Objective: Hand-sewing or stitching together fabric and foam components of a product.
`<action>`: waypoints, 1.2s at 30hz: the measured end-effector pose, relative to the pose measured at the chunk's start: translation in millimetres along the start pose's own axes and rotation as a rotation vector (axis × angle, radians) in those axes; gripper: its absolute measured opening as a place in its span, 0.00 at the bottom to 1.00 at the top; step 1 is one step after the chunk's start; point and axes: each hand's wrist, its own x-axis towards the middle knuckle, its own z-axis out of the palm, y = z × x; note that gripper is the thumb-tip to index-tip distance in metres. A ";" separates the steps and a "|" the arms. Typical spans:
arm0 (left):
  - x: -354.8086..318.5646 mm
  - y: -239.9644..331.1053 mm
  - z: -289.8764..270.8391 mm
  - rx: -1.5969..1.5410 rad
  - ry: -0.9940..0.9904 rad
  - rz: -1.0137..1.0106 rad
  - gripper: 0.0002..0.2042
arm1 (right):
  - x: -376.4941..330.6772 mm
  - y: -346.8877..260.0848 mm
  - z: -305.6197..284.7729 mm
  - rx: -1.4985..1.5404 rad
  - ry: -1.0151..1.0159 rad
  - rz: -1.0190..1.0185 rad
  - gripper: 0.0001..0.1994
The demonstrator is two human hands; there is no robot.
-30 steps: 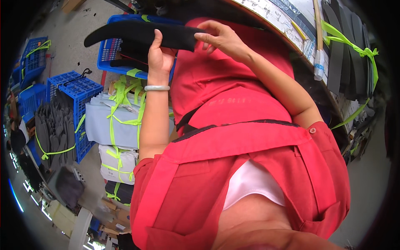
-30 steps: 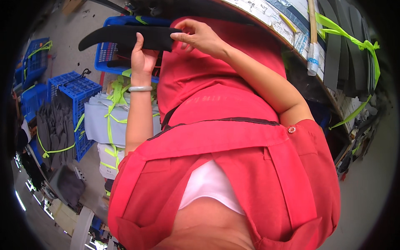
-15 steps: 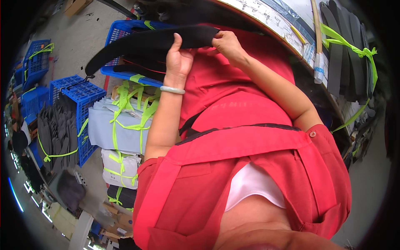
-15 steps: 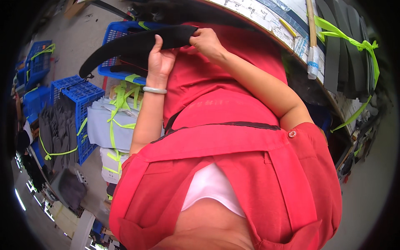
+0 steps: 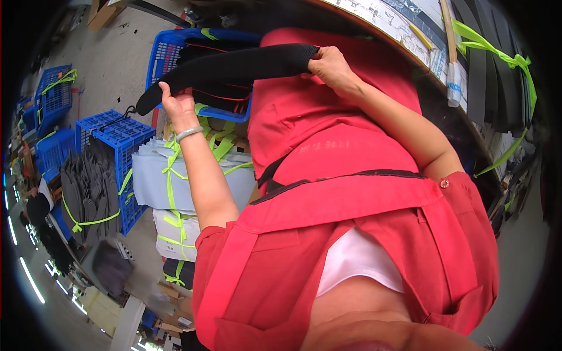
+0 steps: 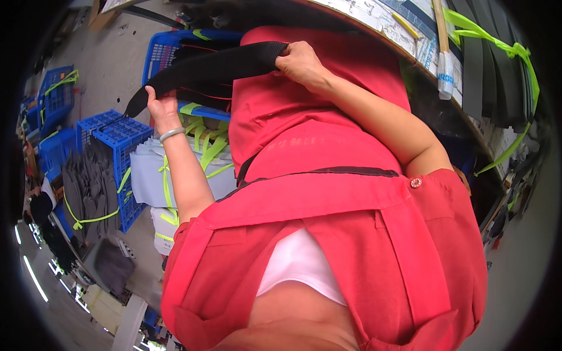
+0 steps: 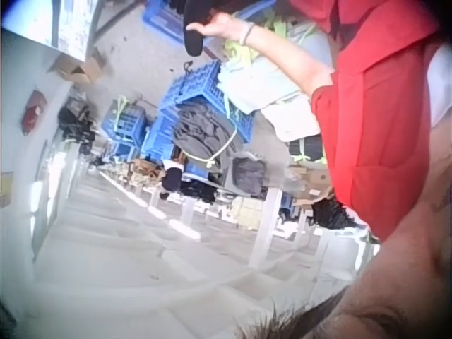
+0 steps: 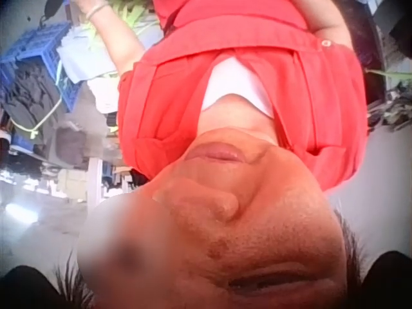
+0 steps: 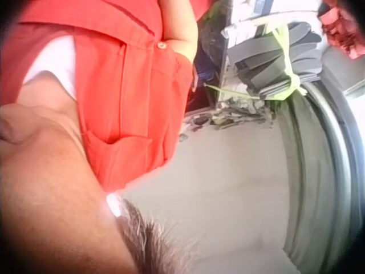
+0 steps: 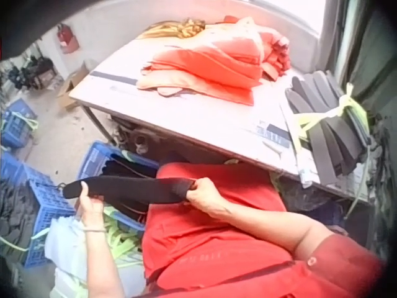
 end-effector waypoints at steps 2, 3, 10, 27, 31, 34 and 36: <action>1.2 -0.8 -2.5 -0.011 0.010 -0.012 0.17 | -2.6 -3.3 -0.5 -0.042 0.038 -0.026 0.11; -0.2 0.0 -6.6 -0.027 0.028 -0.012 0.16 | -8.6 -11.5 0.2 0.075 0.016 -0.095 0.11; 13.8 2.5 -17.3 0.000 0.116 -0.019 0.14 | -37.1 -31.0 -1.6 0.135 -0.045 -0.179 0.09; -117.3 -86.1 101.9 0.299 -0.329 -0.337 0.05 | -10.2 -70.3 -13.6 -0.253 -0.151 -0.119 0.25; -125.6 -89.8 108.5 0.257 -0.376 -0.322 0.10 | 13.8 -43.9 18.1 0.019 -0.352 0.017 0.15; -124.6 -92.5 92.2 0.302 -0.415 -0.461 0.10 | 5.9 -47.8 31.7 -0.034 -0.307 0.017 0.15; -127.6 -90.2 85.7 0.257 -0.399 -0.451 0.10 | 11.7 -43.6 35.3 -0.041 -0.363 -0.053 0.14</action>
